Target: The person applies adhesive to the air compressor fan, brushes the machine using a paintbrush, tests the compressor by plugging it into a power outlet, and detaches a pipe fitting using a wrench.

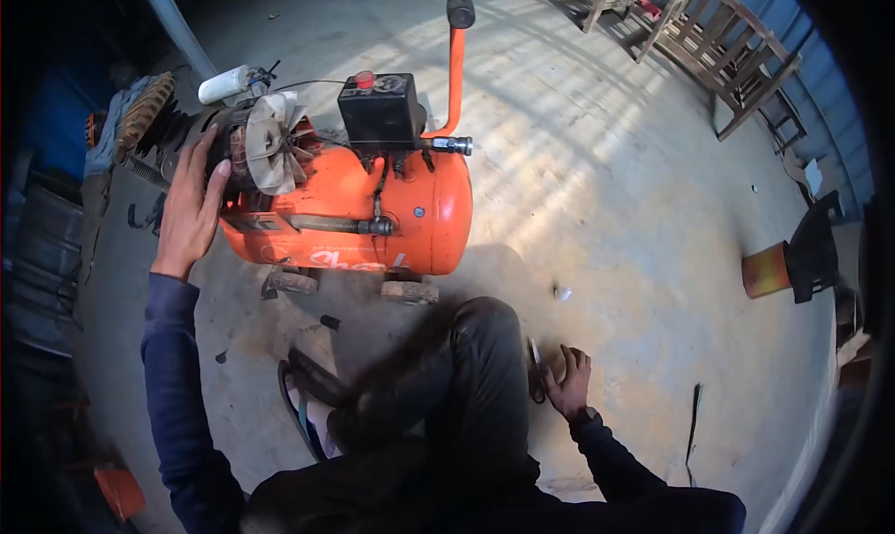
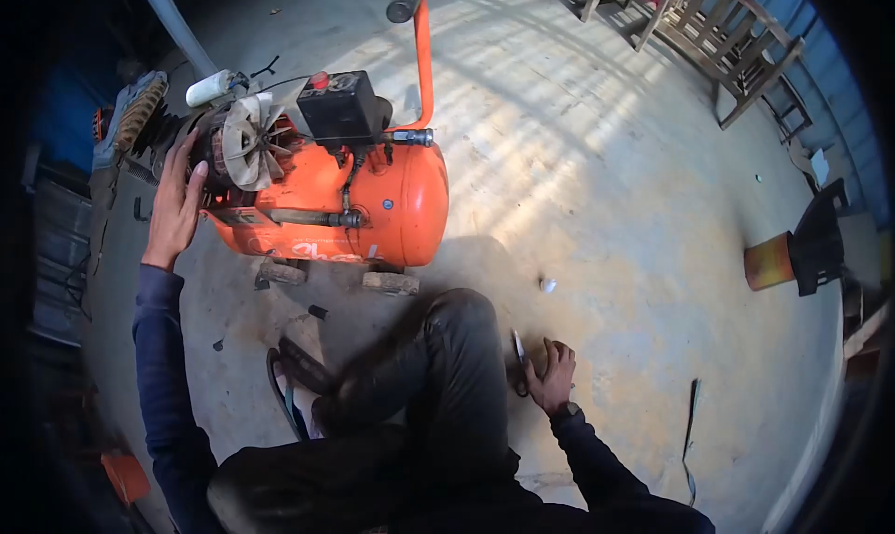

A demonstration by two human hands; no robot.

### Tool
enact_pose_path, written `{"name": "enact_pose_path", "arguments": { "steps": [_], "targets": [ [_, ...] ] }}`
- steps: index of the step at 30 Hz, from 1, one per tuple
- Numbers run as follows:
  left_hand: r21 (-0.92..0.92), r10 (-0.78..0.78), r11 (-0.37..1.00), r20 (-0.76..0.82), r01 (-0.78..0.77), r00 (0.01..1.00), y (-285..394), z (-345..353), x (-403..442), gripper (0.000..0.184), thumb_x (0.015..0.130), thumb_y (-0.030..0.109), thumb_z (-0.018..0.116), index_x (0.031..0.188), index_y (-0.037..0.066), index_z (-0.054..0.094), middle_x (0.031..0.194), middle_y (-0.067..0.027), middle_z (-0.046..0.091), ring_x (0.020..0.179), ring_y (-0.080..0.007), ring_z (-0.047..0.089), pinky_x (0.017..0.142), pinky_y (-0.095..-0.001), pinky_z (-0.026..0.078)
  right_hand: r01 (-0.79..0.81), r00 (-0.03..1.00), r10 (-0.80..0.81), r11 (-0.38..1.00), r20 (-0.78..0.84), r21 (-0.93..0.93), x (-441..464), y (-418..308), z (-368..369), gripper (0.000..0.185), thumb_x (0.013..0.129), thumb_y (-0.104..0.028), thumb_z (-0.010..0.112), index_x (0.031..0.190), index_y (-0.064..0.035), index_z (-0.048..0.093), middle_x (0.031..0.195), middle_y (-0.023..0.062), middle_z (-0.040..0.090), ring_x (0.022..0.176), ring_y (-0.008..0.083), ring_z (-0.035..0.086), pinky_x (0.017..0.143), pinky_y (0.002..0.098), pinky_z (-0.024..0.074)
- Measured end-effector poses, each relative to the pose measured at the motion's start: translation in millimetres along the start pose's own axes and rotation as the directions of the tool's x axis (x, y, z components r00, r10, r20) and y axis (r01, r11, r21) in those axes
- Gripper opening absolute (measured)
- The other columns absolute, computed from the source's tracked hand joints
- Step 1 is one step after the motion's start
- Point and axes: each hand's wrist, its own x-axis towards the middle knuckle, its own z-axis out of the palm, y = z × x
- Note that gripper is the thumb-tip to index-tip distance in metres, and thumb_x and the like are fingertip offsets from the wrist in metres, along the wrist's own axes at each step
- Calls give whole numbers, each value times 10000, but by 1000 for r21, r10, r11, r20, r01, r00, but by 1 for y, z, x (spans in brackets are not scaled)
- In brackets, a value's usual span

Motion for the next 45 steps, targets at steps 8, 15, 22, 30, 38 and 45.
{"name": "enact_pose_path", "arguments": {
  "steps": [8, 15, 22, 30, 38, 45],
  "targets": [
    [78, -134, 989, 153, 123, 979, 26, -61, -104, 514, 1010, 297, 523, 1467, 76, 436, 1380, -172, 509, 1219, -335, 550, 1037, -411, 427, -233, 886, 284, 956, -367, 177, 102, 60, 80, 541, 798, -311, 775, 1172, 40, 603, 1041, 176, 605, 898, 307, 598, 814, 398, 504],
    [161, -488, 864, 40, 477, 872, -5, -147, -234, 543, 1008, 364, 528, 1454, 65, 446, 1326, -176, 532, 1118, -305, 594, 963, -402, 472, -149, 891, 277, 927, -359, 345, 139, 47, 96, 328, 855, -286, 759, 896, 25, 662, 801, 121, 640, 678, 233, 624, 654, 345, 508],
    [210, -627, 761, -3, 613, 779, -39, -199, -314, 532, 1019, 392, 517, 1443, 76, 457, 1360, -150, 519, 1072, -263, 613, 966, -398, 476, 158, 927, 75, 812, -368, 563, 194, -112, -40, 237, 925, -222, 713, 957, 7, 664, 841, 59, 657, 746, 106, 584, 679, 266, 477],
    [240, -609, 774, 29, 586, 793, -84, -175, -261, 551, 1020, 436, 497, 1430, 68, 466, 1329, -150, 536, 1017, -267, 609, 945, -383, 492, 310, 940, -283, 472, -191, 825, 169, -296, -145, 280, 972, -163, 652, 1167, 37, 639, 1029, 77, 670, 946, 151, 643, 766, 291, 562],
    [193, -414, 904, 172, 381, 894, -131, -90, -194, 550, 1012, 454, 491, 1386, 51, 500, 1315, -176, 544, 1058, -294, 606, 939, -414, 491, 153, 894, -448, 315, 5, 936, 168, -414, -116, 281, 964, -179, 655, 1129, 46, 621, 1039, 113, 676, 896, 196, 708, 735, 292, 595],
    [285, -404, 905, 333, 318, 852, -233, -78, -195, 462, 995, 349, 546, 1339, 39, 531, 1270, -186, 574, 1040, -300, 613, 921, -412, 499, 77, 922, -386, 154, -12, 985, 186, -517, -14, 283, 931, -190, 693, 1050, 55, 619, 954, 111, 674, 806, 176, 709, 692, 278, 593]
  ]
}}
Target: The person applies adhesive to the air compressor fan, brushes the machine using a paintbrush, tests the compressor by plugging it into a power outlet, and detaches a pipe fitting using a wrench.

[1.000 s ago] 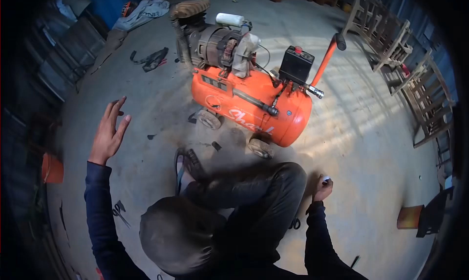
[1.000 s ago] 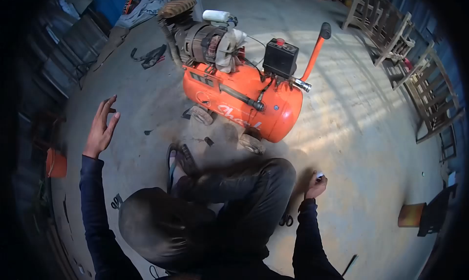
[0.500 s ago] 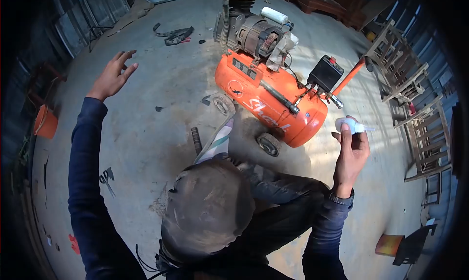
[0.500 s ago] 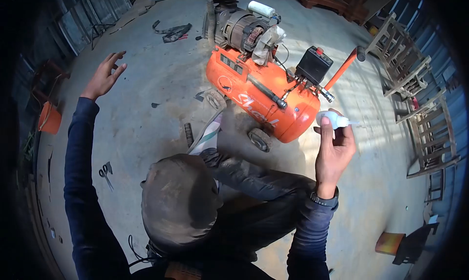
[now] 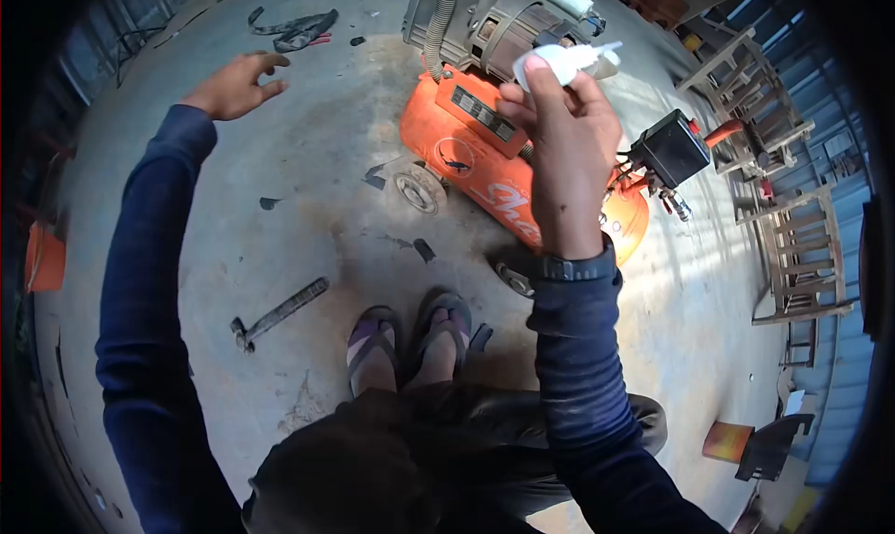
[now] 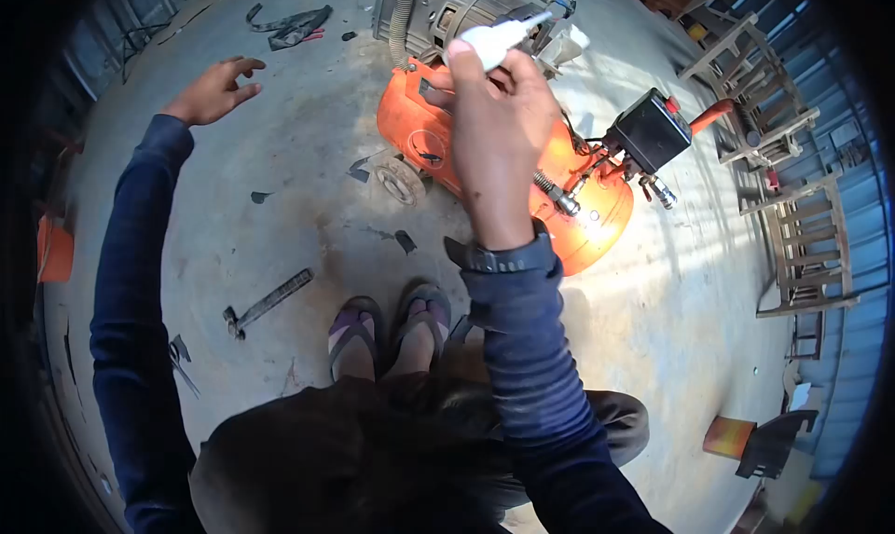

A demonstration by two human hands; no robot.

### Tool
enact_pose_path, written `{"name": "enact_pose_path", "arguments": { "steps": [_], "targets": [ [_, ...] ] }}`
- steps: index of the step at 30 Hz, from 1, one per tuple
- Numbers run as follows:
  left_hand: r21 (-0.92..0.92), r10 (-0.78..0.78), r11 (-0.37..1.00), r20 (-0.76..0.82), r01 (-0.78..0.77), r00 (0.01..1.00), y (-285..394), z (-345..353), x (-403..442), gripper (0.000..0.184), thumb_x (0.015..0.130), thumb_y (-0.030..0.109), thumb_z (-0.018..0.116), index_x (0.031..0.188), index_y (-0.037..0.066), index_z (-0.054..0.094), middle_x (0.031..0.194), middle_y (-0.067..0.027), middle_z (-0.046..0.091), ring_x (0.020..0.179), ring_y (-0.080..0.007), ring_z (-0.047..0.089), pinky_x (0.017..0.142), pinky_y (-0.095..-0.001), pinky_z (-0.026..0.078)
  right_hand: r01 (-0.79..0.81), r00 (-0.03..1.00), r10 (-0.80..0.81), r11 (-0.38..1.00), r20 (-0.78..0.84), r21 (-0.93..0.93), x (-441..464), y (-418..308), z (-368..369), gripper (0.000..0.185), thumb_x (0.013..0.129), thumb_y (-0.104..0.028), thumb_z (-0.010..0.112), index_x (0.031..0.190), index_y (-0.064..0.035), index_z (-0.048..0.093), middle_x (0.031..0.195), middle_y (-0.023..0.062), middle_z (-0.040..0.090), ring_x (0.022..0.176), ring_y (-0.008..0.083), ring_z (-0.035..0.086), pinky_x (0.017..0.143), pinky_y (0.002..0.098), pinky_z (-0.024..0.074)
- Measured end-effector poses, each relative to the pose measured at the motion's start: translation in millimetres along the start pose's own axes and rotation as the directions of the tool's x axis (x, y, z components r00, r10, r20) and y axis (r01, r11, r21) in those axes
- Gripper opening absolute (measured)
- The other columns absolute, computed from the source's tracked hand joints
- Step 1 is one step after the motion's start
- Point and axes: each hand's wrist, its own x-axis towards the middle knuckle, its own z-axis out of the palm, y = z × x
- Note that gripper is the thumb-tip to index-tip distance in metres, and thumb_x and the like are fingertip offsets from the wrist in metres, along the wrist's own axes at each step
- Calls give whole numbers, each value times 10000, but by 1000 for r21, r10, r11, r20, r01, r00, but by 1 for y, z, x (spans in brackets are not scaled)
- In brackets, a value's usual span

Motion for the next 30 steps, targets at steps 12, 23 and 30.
{"name": "enact_pose_path", "arguments": {
  "steps": [12, 23, 30],
  "targets": [
    [-152, -230, 964, -47, 220, 972, -221, 69, 36, 412, 970, 254, 618, 1343, 94, 546, 1159, -149, 595, 885, -264, 605, 856, -392, 505, 330, 943, -264, 826, -204, 457, 109, 34, 162, 191, 979, -91, 605, 1089, 33, 510, 894, 94, 630, 722, 138, 644, 586, 253, 557],
    [-257, -57, 964, 28, 63, 998, -201, 42, 218, 390, 930, 169, 656, 1284, 18, 586, 1083, -201, 657, 833, -300, 667, 759, -382, 535, -84, 868, 79, 996, -490, 12, 35, 69, 42, 283, 1035, -223, 533, 1159, 30, 505, 922, 117, 600, 718, 172, 633, 551, 305, 576],
    [-343, 195, 924, 34, -171, 980, -119, 35, 226, 353, 935, 134, 647, 1256, -3, 590, 1098, -210, 652, 867, -334, 665, 763, -392, 539, -379, 727, 410, 909, -550, 176, 49, 50, 24, 204, 1023, -210, 572, 1032, -6, 572, 764, 11, 563, 617, 70, 534, 553, 245, 515]
  ]
}}
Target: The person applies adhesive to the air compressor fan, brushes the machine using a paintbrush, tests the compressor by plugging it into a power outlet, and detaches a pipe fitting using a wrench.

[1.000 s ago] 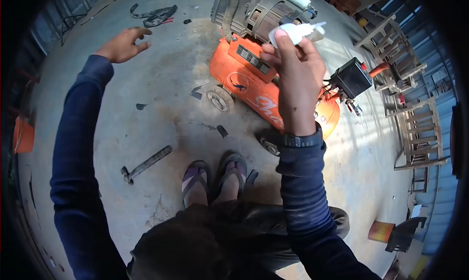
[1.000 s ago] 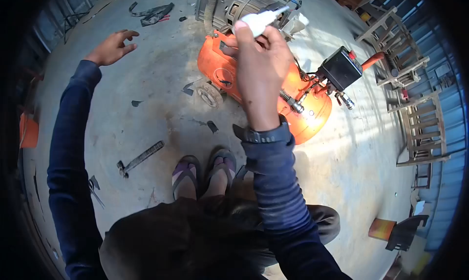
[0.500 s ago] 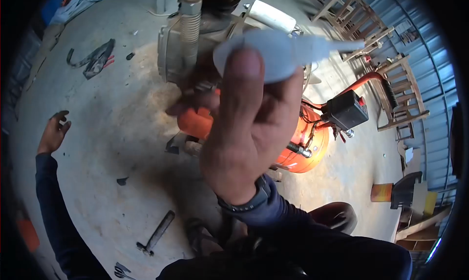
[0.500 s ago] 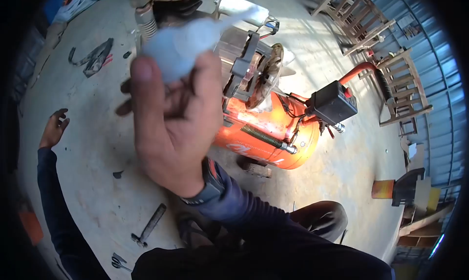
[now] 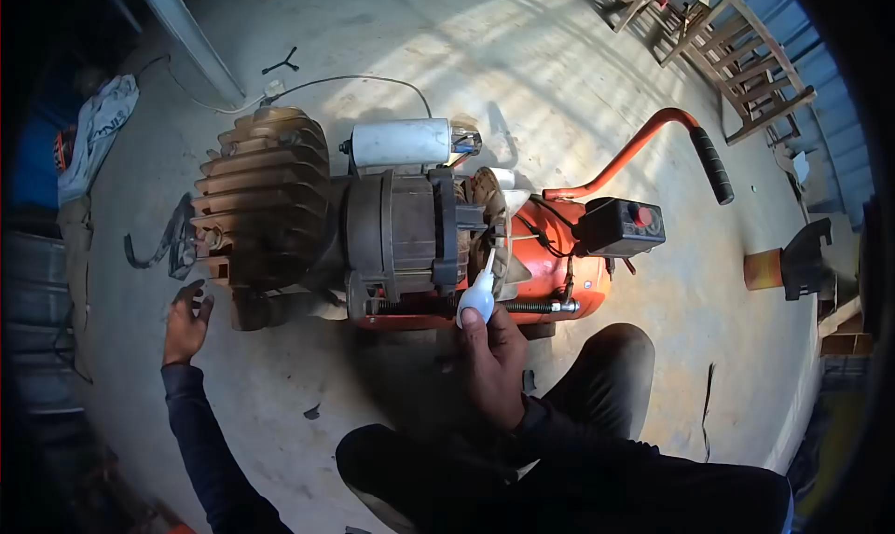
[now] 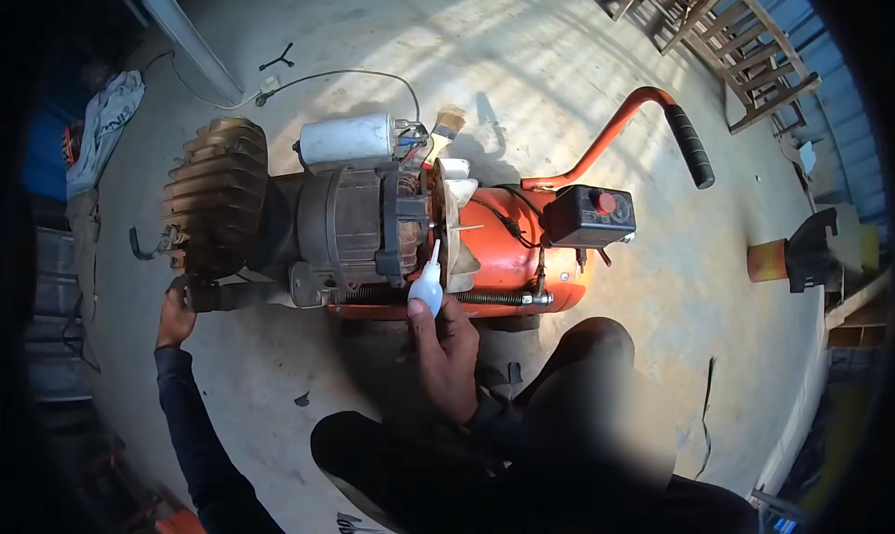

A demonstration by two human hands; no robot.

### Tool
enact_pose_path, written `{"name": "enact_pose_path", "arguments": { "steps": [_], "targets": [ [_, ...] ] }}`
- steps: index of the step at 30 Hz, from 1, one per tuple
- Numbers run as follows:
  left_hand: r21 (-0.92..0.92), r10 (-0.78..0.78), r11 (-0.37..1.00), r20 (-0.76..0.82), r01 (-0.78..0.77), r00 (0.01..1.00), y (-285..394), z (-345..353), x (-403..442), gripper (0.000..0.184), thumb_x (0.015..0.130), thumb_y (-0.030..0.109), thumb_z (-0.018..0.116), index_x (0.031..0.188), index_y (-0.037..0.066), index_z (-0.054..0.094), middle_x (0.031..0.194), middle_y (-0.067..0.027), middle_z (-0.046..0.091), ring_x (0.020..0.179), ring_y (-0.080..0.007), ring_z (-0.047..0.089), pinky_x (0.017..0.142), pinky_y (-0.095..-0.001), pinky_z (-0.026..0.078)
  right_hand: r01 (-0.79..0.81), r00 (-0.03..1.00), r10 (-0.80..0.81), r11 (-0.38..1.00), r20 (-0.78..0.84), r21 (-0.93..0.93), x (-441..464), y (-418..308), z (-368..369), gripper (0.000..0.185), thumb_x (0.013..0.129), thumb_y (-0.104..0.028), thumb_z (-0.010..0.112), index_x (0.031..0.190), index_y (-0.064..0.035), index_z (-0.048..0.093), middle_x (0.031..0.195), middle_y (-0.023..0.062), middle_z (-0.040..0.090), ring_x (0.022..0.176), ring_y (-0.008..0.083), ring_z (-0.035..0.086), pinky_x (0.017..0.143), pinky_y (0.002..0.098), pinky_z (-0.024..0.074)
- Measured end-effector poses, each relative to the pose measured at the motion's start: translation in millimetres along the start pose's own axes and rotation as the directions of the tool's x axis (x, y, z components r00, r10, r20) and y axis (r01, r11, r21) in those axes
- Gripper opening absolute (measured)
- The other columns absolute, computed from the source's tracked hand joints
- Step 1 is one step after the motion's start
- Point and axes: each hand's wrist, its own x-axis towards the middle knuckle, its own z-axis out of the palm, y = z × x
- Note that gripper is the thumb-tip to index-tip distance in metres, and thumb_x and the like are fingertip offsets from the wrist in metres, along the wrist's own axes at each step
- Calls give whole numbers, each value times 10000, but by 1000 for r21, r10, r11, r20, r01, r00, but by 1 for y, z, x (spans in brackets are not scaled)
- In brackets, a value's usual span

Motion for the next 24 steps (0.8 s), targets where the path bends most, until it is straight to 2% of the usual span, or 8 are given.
{"name": "enact_pose_path", "arguments": {
  "steps": [4, 6, 8, 9, 12, 16, 19, 24],
  "targets": [
    [-48, -76, 996, 42, 78, 996, 113, 5, -55, 343, 927, 71, 635, 1256, 2, 571, 1143, -207, 631, 1008, -348, 625, 892, -401, 499, -142, 988, 142, 990, -57, -5, -1, -15, 8, 260, 1034, -300, 550, 982, -46, 566, 727, -4, 520, 575, 66, 479, 510, 246, 481],
    [-335, -208, 919, 31, 207, 978, 156, 16, -86, 319, 941, 104, 621, 1236, -9, 578, 1136, -191, 632, 1025, -352, 619, 938, -411, 479, -179, 979, 185, 981, -85, 73, 1, -14, 13, 272, 1038, -318, 539, 973, -55, 564, 713, -8, 511, 568, 64, 467, 493, 247, 459],
    [-501, -324, 826, -50, 257, 945, 183, 36, -117, 334, 961, 141, 590, 1259, -9, 562, 1177, -178, 615, 1090, -350, 598, 973, -417, 459, -199, 974, 210, 973, -88, 116, 4, -11, 13, 283, 1038, -330, 537, 971, -56, 564, 713, -9, 508, 566, 64, 461, 485, 245, 442],
    [-500, -323, 826, -45, 259, 945, 193, 47, -130, 334, 961, 141, 590, 1259, -9, 562, 1177, -178, 615, 1090, -350, 598, 973, -417, 459, -216, 970, 230, 965, -82, 147, 6, -8, 12, 295, 1038, -341, 535, 968, -56, 563, 713, -10, 505, 564, 63, 454, 476, 243, 425],
    [-515, -378, 811, -102, 276, 920, 216, 74, -156, 336, 997, 145, 540, 1297, -6, 524, 1314, -125, 567, 1192, -246, 556, 997, -367, 432, -264, 956, 284, 943, -74, 205, 3, -6, 12, 318, 1037, -365, 529, 965, -58, 563, 718, -15, 498, 563, 61, 438, 465, 236, 389],
    [-541, -397, 779, -36, 316, 917, 236, 103, -160, 399, 991, 158, 522, 1352, -6, 473, 1381, -160, 496, 1280, -288, 478, 1052, -412, 384, -323, 937, 347, 909, -45, 264, 2, -17, 12, 349, 1036, -401, 520, 969, -61, 565, 731, -28, 480, 570, 55, 412, 466, 220, 340],
    [-339, -253, 917, -91, 208, 963, 231, 111, -158, 456, 975, 191, 532, 1372, -18, 447, 1386, -207, 461, 1301, -356, 443, 1084, -447, 347, -366, 917, 396, 877, -36, 312, 5, -28, 15, 364, 1034, -419, 516, 980, -63, 567, 738, -39, 462, 579, 52, 397, 474, 208, 318],
    [-430, -229, 886, -84, 172, 970, 235, 106, -150, 499, 960, 215, 546, 1382, -26, 429, 1377, -243, 444, 1285, -410, 445, 1082, -455, 353, -411, 886, 464, 788, -3, 459, 9, -36, 20, 382, 1024, -438, 528, 994, -60, 571, 733, -51, 436, 582, 48, 379, 482, 191, 299]
  ]
}}
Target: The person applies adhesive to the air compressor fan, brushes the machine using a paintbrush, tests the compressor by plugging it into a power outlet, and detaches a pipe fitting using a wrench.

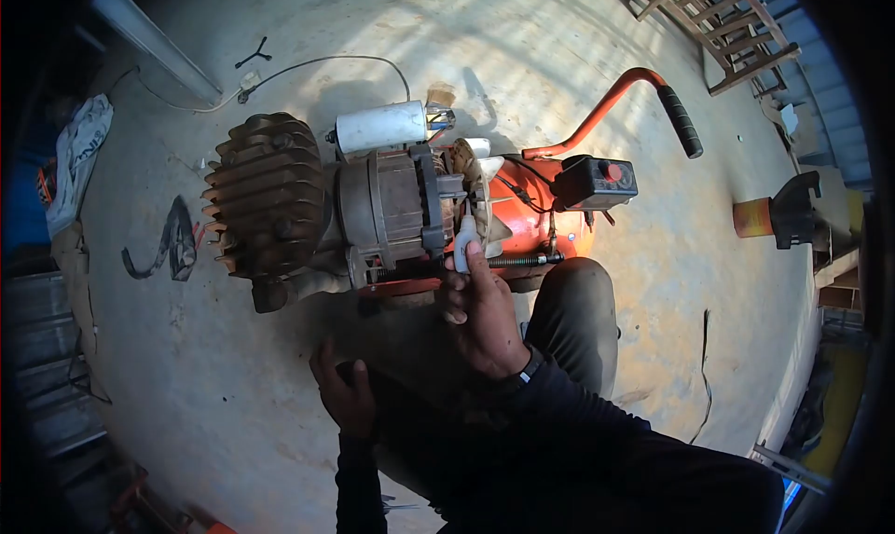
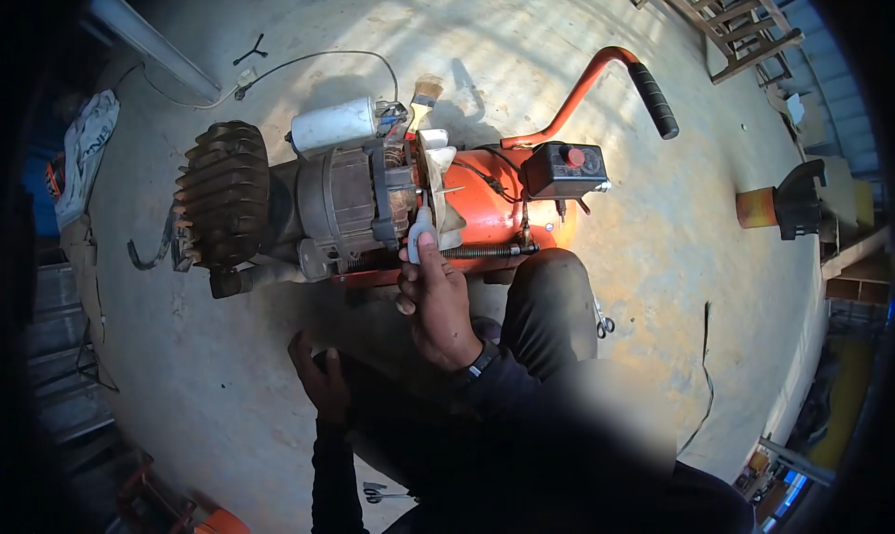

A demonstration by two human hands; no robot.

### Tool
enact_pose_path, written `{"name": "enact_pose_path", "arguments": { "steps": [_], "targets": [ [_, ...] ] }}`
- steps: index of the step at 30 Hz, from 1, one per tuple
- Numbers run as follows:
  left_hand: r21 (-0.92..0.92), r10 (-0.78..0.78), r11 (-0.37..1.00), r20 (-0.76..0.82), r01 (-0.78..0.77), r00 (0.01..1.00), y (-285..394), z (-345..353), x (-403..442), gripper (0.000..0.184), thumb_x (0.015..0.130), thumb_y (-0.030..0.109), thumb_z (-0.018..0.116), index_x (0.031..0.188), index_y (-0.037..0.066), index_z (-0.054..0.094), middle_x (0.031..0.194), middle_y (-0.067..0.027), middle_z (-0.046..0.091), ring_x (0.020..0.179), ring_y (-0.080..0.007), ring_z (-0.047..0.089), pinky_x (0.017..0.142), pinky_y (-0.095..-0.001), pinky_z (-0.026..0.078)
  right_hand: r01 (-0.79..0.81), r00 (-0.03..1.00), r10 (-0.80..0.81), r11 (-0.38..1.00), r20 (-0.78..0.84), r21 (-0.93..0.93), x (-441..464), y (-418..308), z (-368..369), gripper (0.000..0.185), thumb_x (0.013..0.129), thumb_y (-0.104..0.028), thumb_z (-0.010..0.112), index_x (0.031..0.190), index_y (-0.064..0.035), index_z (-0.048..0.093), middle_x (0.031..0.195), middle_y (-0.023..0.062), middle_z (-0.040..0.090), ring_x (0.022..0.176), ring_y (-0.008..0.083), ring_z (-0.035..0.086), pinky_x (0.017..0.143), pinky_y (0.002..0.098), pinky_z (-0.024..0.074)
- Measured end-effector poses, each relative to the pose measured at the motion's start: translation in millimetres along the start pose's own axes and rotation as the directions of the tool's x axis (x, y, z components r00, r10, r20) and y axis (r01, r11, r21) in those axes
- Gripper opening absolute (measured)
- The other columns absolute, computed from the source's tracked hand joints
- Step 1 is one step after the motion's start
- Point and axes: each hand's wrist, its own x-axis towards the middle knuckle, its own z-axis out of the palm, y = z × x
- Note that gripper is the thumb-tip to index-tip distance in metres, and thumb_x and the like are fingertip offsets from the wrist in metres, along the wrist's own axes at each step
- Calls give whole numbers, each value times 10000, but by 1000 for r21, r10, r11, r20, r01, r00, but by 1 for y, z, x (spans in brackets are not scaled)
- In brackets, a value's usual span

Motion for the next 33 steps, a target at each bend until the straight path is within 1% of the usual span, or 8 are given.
{"name": "enact_pose_path", "arguments": {
  "steps": [3, 6, 7, 11, 14, 18, 23, 33],
  "targets": [
    [49, 7, 999, 35, -9, 999, 13, 1, 5, 567, 925, 259, 594, 1389, -23, 432, 1367, -259, 450, 1254, -441, 477, 1011, -463, 430, -41, 999, 40, 998, 14, 57, 0, -4, 2, 382, 1019, -436, 540, 997, -56, 570, 728, -51, 434, 584, 46, 377, 480, 185, 299],
    [34, 0, 999, 48, -2, 999, 14, 4, 7, 548, 947, 257, 565, 1393, -27, 422, 1380, -252, 436, 1279, -428, 454, 1056, -462, 383, -83, 995, 72, 977, 66, 198, 5, -3, 2, 360, 1018, -409, 554, 997, -49, 569, 733, -49, 456, 580, 42, 377, 477, 180, 304],
    [26, -3, 1000, 57, 2, 998, 14, 5, 7, 539, 957, 256, 551, 1396, -29, 417, 1387, -249, 430, 1292, -422, 442, 1079, -461, 359, -84, 995, 71, 976, 68, 200, 5, -3, 4, 360, 1018, -409, 554, 997, -49, 569, 733, -49, 456, 580, 42, 377, 477, 180, 304],
    [30, 15, 999, 47, -16, 999, 15, 7, 8, 543, 954, 259, 554, 1396, -25, 417, 1380, -249, 436, 1289, -423, 444, 1078, -464, 361, -114, 993, 107, 955, 39, 274, 2, -7, 11, 330, 1018, -374, 563, 1000, -45, 570, 745, -39, 493, 574, 44, 380, 479, 178, 318],
    [65, 35, 997, 49, -38, 998, 12, 10, 9, 543, 950, 257, 560, 1394, -22, 419, 1375, -249, 441, 1286, -424, 446, 1076, -467, 363, -70, 994, 94, 940, -57, 333, -1, -11, 21, 320, 1017, -355, 569, 998, -35, 572, 758, -27, 520, 570, 47, 386, 487, 175, 326],
    [85, 34, 996, 46, -37, 998, 14, 10, 7, 538, 946, 255, 566, 1386, -21, 426, 1368, -248, 448, 1281, -424, 450, 1073, -468, 367, -118, 993, 103, 916, 58, 384, 4, -5, 10, 303, 1014, -338, 579, 1028, -36, 564, 790, -7, 559, 584, 49, 408, 495, 173, 337],
    [86, 48, 995, 32, -50, 998, 12, 9, 5, 525, 945, 254, 568, 1375, -16, 435, 1361, -244, 452, 1277, -423, 455, 1070, -466, 371, -116, 993, 97, 909, 67, 401, 6, -2, 8, 283, 1015, -325, 581, 1051, -45, 558, 823, 13, 592, 594, 52, 421, 503, 171, 342],
    [125, 42, 991, 23, -44, 999, 13, 6, 2, 509, 963, 291, 551, 1363, -6, 449, 1354, -237, 458, 1266, -419, 463, 1065, -465, 375, -92, 995, 93, 883, 20, 459, 0, -7, 18, 217, 1021, -280, 573, 1087, -74, 556, 872, 32, 631, 663, 50, 530, 539, 161, 439]
  ]
}}
